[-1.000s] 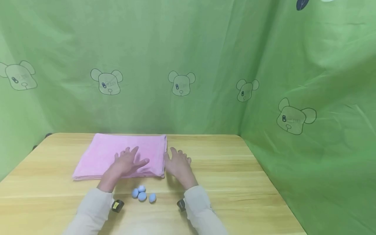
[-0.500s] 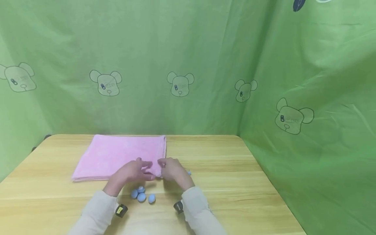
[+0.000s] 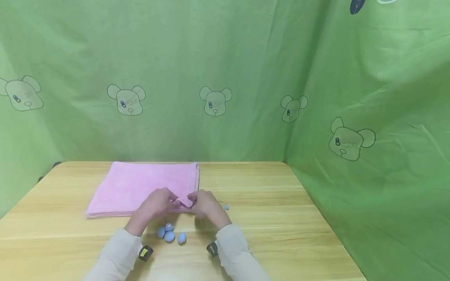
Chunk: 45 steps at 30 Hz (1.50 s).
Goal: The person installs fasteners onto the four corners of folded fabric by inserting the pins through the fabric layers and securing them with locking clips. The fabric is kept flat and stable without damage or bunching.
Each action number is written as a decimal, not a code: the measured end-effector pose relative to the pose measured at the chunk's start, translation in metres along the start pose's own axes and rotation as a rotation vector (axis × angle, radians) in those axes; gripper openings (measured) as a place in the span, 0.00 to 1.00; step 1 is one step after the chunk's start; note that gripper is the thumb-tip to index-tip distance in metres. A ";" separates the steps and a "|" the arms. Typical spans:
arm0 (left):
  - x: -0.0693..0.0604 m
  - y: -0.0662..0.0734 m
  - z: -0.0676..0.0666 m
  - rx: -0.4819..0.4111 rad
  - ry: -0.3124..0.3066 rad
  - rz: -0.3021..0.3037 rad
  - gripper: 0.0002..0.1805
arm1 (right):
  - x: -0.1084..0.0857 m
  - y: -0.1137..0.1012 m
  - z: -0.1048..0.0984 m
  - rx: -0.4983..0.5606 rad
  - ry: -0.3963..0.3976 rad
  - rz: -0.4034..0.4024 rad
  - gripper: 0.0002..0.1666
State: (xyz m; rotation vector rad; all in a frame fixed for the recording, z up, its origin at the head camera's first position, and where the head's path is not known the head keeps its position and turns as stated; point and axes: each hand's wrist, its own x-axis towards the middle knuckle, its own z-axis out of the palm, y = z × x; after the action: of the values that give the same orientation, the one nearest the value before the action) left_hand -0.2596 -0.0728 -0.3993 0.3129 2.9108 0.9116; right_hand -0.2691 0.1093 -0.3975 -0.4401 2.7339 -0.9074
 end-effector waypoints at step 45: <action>0.012 0.001 0.000 -0.092 0.215 0.095 0.07 | 0.002 0.009 -0.018 0.192 0.328 -0.007 0.12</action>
State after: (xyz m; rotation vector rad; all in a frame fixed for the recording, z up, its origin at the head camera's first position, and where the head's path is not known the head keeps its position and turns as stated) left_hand -0.2709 -0.0695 -0.3988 0.3717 3.0563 1.1582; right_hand -0.2787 0.1252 -0.3892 -0.2860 2.8895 -1.3349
